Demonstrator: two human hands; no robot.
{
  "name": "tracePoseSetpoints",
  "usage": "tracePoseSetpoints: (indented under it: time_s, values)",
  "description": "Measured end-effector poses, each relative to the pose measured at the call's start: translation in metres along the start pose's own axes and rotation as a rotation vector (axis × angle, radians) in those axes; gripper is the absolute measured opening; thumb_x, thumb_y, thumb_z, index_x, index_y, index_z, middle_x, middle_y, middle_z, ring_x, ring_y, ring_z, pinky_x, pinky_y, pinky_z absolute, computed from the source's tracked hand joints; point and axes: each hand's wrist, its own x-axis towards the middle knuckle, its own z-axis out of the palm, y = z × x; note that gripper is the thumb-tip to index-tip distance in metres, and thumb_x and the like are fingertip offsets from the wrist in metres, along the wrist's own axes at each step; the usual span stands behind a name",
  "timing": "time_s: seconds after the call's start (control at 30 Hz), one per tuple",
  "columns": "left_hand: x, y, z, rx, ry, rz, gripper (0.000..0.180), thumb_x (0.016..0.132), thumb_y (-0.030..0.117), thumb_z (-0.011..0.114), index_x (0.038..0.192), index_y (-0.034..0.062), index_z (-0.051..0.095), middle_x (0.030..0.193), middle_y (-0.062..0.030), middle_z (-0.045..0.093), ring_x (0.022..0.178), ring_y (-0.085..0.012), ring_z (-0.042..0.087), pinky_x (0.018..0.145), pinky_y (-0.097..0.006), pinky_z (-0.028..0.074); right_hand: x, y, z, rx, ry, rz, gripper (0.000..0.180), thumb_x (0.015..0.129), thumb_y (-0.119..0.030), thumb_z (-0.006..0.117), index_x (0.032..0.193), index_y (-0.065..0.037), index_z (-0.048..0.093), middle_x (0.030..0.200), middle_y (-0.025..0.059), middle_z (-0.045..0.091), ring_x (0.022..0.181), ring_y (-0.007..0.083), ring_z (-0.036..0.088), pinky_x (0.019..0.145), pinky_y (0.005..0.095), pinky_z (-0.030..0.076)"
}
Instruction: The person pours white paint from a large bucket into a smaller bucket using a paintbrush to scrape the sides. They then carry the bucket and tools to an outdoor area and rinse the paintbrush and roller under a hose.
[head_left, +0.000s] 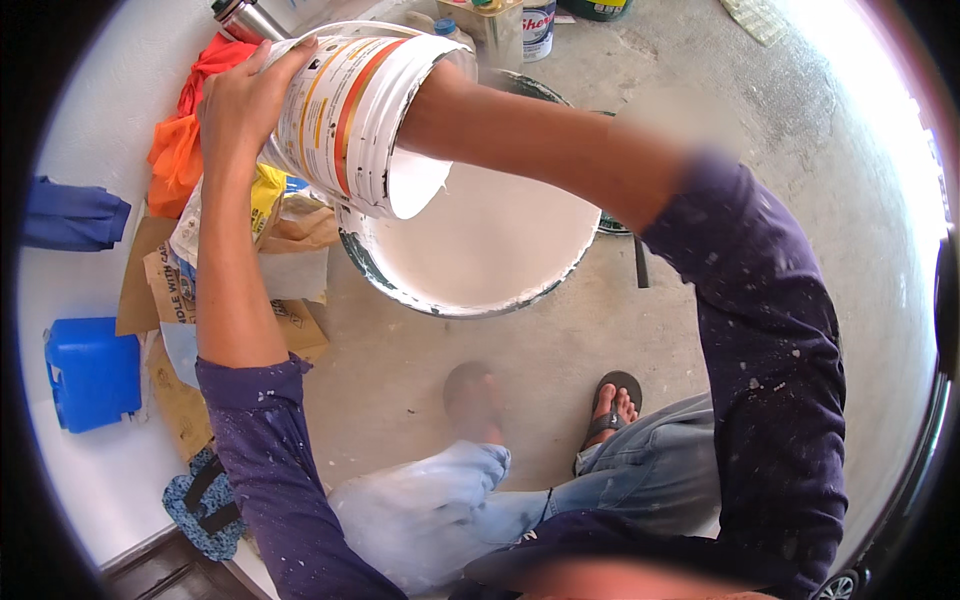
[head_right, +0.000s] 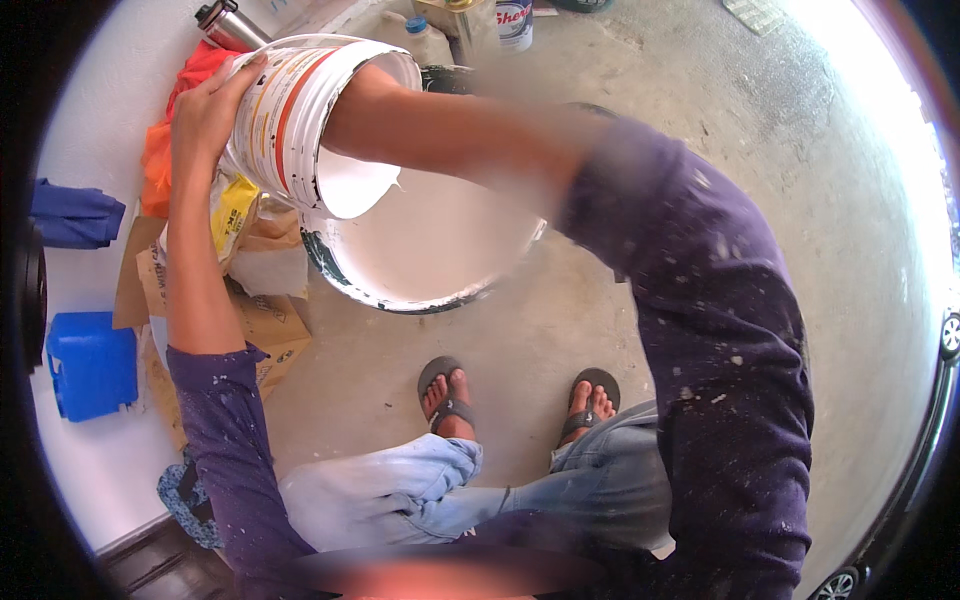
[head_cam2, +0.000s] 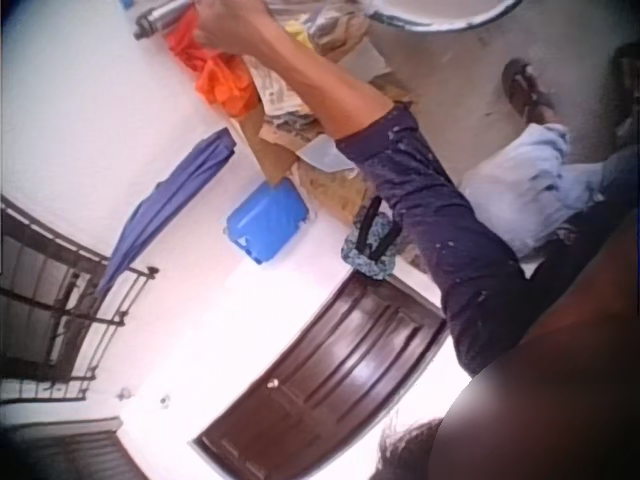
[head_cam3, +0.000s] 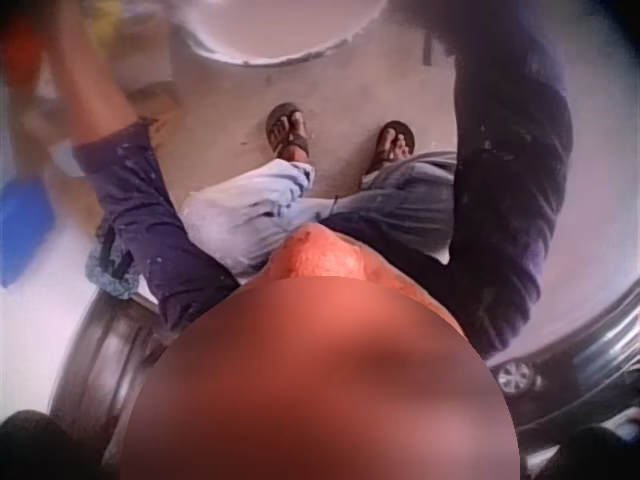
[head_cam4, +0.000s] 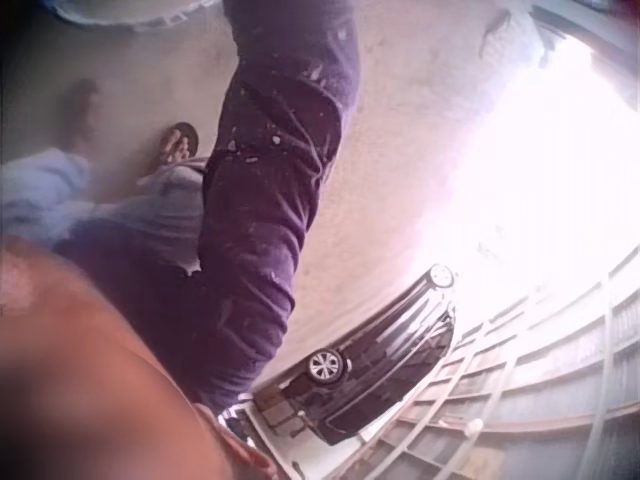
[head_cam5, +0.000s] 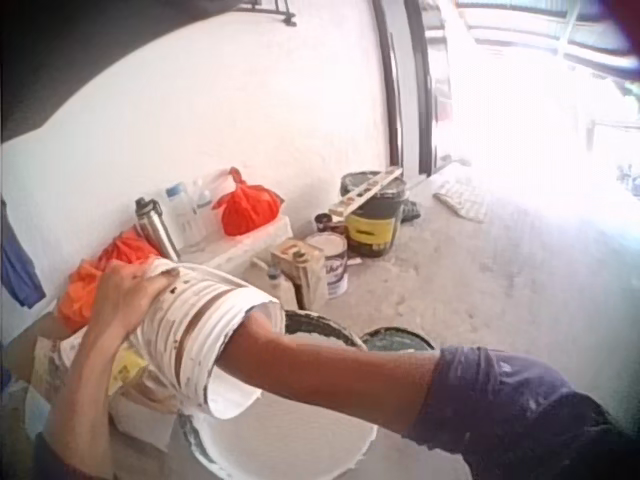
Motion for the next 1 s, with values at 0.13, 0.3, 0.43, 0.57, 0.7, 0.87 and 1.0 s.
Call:
tracePoseSetpoints:
  time_s: [0.13,0.3,0.43,0.57,0.7,0.87,1.0]
  values:
    - [-0.007,0.010,-0.003,0.097,0.061,0.076,0.081,0.081,0.068,0.065,0.131,0.0042,0.068,0.119,-0.0243,0.071,0.120,-0.0354,0.066,0.102,-0.039,0.047,-0.046,0.003,-0.027,0.135,-0.288,0.060,0.023,0.089,-0.010,0.067,0.112,-0.007,0.074,0.131,0.0090,0.064,0.119,0.0256,0.063,0.097,0.0414,0.054]
    - [-0.025,0.038,-0.010,0.101,0.123,0.075,0.060,0.082,0.051,0.071,0.114,0.0011,0.075,0.104,-0.0290,0.072,0.102,-0.0405,0.069,0.092,-0.046,0.053,-0.102,0.003,-0.052,0.160,-0.181,0.097,0.027,0.089,-0.005,0.069,0.116,-0.004,0.071,0.100,0.0072,0.065,0.093,0.0213,0.066,0.079,0.0339,0.058]
    - [-0.035,0.054,-0.018,0.048,0.106,0.062,0.059,0.083,0.051,0.070,0.116,0.0029,0.075,0.110,-0.0276,0.072,0.105,-0.0397,0.069,0.094,-0.045,0.053,-0.145,0.006,-0.070,0.337,-0.212,0.177,0.030,0.087,-0.005,0.073,0.117,-0.004,0.073,0.094,0.0071,0.064,0.085,0.0188,0.064,0.072,0.0327,0.057]
    - [-0.039,0.050,-0.015,0.021,0.114,0.016,0.055,0.083,0.050,0.071,0.113,0.0042,0.077,0.113,-0.0240,0.073,0.110,-0.0363,0.068,0.097,-0.045,0.052,-0.184,0.009,-0.099,0.401,-0.191,0.251,0.027,0.090,-0.007,0.073,0.117,-0.009,0.075,0.094,0.0080,0.066,0.079,0.0205,0.066,0.068,0.0339,0.056]
    - [-0.035,0.041,-0.008,0.157,0.180,0.084,0.052,0.086,0.049,0.069,0.107,0.0023,0.077,0.108,-0.0230,0.074,0.106,-0.0344,0.070,0.095,-0.044,0.054,-0.208,0.014,-0.114,0.342,-0.263,0.332,0.030,0.093,-0.009,0.068,0.121,-0.016,0.073,0.095,0.0064,0.066,0.084,0.0239,0.068,0.072,0.0361,0.057]
    - [-0.035,0.041,-0.013,0.091,0.116,0.111,0.048,0.088,0.047,0.069,0.100,0.0004,0.077,0.099,-0.0218,0.076,0.093,-0.0330,0.073,0.086,-0.041,0.056,-0.230,0.014,-0.121,0.383,-0.343,0.410,0.024,0.093,-0.008,0.069,0.115,-0.015,0.077,0.099,0.0075,0.067,0.082,0.0218,0.069,0.070,0.0347,0.058]
    - [-0.042,0.043,-0.018,-0.050,0.101,0.080,0.047,0.088,0.045,0.070,0.097,-0.0003,0.077,0.093,-0.0194,0.076,0.084,-0.0291,0.074,0.079,-0.039,0.057,-0.242,0.012,-0.133,0.381,-0.366,0.433,0.026,0.093,-0.006,0.069,0.116,-0.015,0.077,0.099,0.0072,0.066,0.080,0.0206,0.070,0.068,0.0338,0.058]
